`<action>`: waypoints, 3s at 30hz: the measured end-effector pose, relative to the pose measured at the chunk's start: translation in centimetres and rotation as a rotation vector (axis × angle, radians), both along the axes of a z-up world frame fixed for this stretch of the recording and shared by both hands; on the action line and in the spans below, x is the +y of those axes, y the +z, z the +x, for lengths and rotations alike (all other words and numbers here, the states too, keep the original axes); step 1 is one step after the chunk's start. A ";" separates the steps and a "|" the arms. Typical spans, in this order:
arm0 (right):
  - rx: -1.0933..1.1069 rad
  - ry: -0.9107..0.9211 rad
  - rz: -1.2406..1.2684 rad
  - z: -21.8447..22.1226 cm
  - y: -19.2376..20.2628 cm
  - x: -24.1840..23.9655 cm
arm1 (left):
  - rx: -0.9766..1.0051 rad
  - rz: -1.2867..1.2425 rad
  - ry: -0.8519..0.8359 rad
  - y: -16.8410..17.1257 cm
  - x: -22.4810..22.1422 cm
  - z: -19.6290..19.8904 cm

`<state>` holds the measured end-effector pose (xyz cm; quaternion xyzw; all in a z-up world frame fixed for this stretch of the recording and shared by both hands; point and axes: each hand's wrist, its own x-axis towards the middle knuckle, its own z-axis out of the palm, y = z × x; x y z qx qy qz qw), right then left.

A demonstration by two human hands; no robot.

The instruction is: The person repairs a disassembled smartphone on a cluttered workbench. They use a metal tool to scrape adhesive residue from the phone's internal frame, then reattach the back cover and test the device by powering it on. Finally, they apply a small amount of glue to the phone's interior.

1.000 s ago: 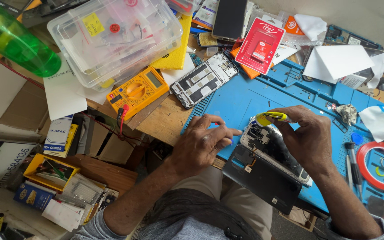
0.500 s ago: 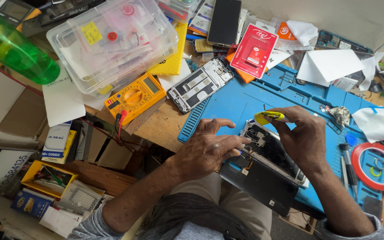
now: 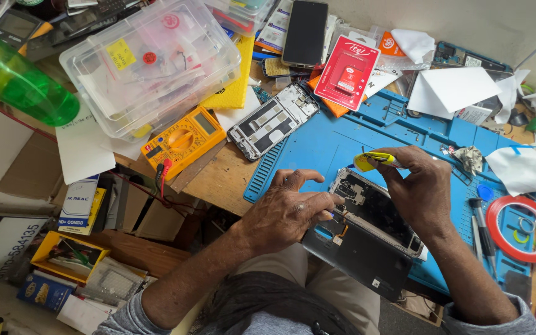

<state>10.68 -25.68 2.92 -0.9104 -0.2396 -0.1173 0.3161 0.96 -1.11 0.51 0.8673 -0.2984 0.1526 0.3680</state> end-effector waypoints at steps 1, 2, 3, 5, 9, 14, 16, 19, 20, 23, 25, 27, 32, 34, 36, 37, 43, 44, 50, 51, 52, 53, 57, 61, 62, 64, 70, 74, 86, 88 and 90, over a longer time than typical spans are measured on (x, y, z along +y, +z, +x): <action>-0.001 -0.005 -0.004 0.0 0.0 -0.1 | -0.004 0.001 0.001 0.1 0.0 0.0; -0.005 -0.007 -0.007 0.0 -0.1 -0.2 | -0.009 0.002 0.003 0.1 0.0 0.0; -0.010 -0.009 -0.010 0.0 -0.1 -0.3 | -0.004 0.010 0.004 0.1 0.0 0.0; -0.016 -0.014 -0.011 -0.1 -0.2 -0.5 | 0.005 0.025 0.007 0.1 -0.1 0.0; -0.014 -0.037 0.001 -0.3 -0.3 -1.1 | -0.015 0.031 0.013 0.0 -0.1 0.1; -0.011 -0.046 0.023 -0.8 -0.3 -1.9 | 0.017 0.041 0.023 0.1 -0.2 0.0; -0.012 -0.044 0.032 -1.0 -0.2 -2.3 | 0.023 0.057 0.025 0.1 -0.2 0.1; -0.012 -0.052 0.021 -1.3 -0.1 -2.7 | -0.005 0.061 0.033 0.0 -0.3 0.1; -0.018 -0.048 0.026 -1.4 -0.1 -2.8 | -0.019 0.059 0.037 0.0 -0.3 0.1; -0.019 -0.045 0.035 -1.8 0.2 -3.3 | -0.003 0.046 0.023 0.1 -0.3 0.1; 0.001 -0.060 0.035 -1.9 0.3 -3.6 | 0.009 0.043 0.030 0.3 -0.3 0.1; 0.010 -0.074 0.040 -2.1 0.3 -4.0 | 0.020 0.045 0.028 0.4 -0.4 0.1; 0.023 -0.080 0.058 -2.7 0.4 -5.0 | 0.003 0.058 -0.013 0.5 -0.2 0.2; 0.025 -0.083 0.050 -2.9 0.5 -5.4 | 0.053 0.061 -0.010 0.6 -0.4 0.2; 0.027 -0.093 0.052 -3.1 0.4 -5.8 | 0.065 0.061 -0.004 0.7 -0.5 0.2; 0.030 -0.097 0.052 -3.2 0.4 -6.0 | 0.056 0.059 -0.001 0.7 -0.5 0.2; 0.006 -0.081 0.103 -3.8 0.1 -7.4 | 0.051 0.048 0.012 1.2 -0.7 0.0; -0.013 -0.080 0.095 -3.9 0.1 -7.7 | 0.054 0.048 0.013 1.3 -0.7 0.1; -0.041 -0.120 0.061 -4.9 0.4 -9.1 | 0.045 0.059 0.009 1.2 -0.8 0.2; -0.050 -0.121 0.057 -5.0 0.5 -9.5 | 0.039 0.061 0.009 1.1 -0.8 0.2; -0.058 -0.122 0.053 -5.1 0.5 -9.7 | 0.034 0.063 0.008 1.1 -0.8 0.2; -0.052 -0.135 0.051 -5.3 0.5 -9.9 | 0.028 0.064 0.006 1.1 -0.8 0.2; -0.043 -0.159 0.052 -6.3 0.7 -10.4 | 0.028 0.084 0.009 1.1 -0.8 0.2; -0.043 -0.151 0.055 -7.0 1.1 -10.9 | 0.007 0.107 0.009 1.0 -0.9 0.3; -0.039 -0.160 0.055 -7.2 1.2 -11.0 | 0.003 0.113 0.008 1.0 -0.9 0.3; -0.033 -0.173 0.057 -7.5 1.3 -11.2 | 0.002 0.114 0.004 0.9 -0.9 0.3; -0.118 -0.154 0.041 -8.0 1.1 -12.1 | 0.000 0.119 0.005 0.8 -0.9 0.2; -0.087 -0.182 0.050 -8.9 1.3 -12.2 | -0.007 0.131 0.008 0.6 -0.9 0.2; -0.273 -0.112 -0.133 -11.6 1.4 -11.3 | -0.023 0.105 -0.005 0.5 -0.9 0.2; -0.301 -0.100 -0.171 -12.1 1.3 -11.1 | -0.022 0.115 0.000 0.4 -0.8 0.2; -0.295 -0.094 -0.190 -12.8 1.3 -11.1 | -0.018 0.118 0.001 0.4 -0.8 0.2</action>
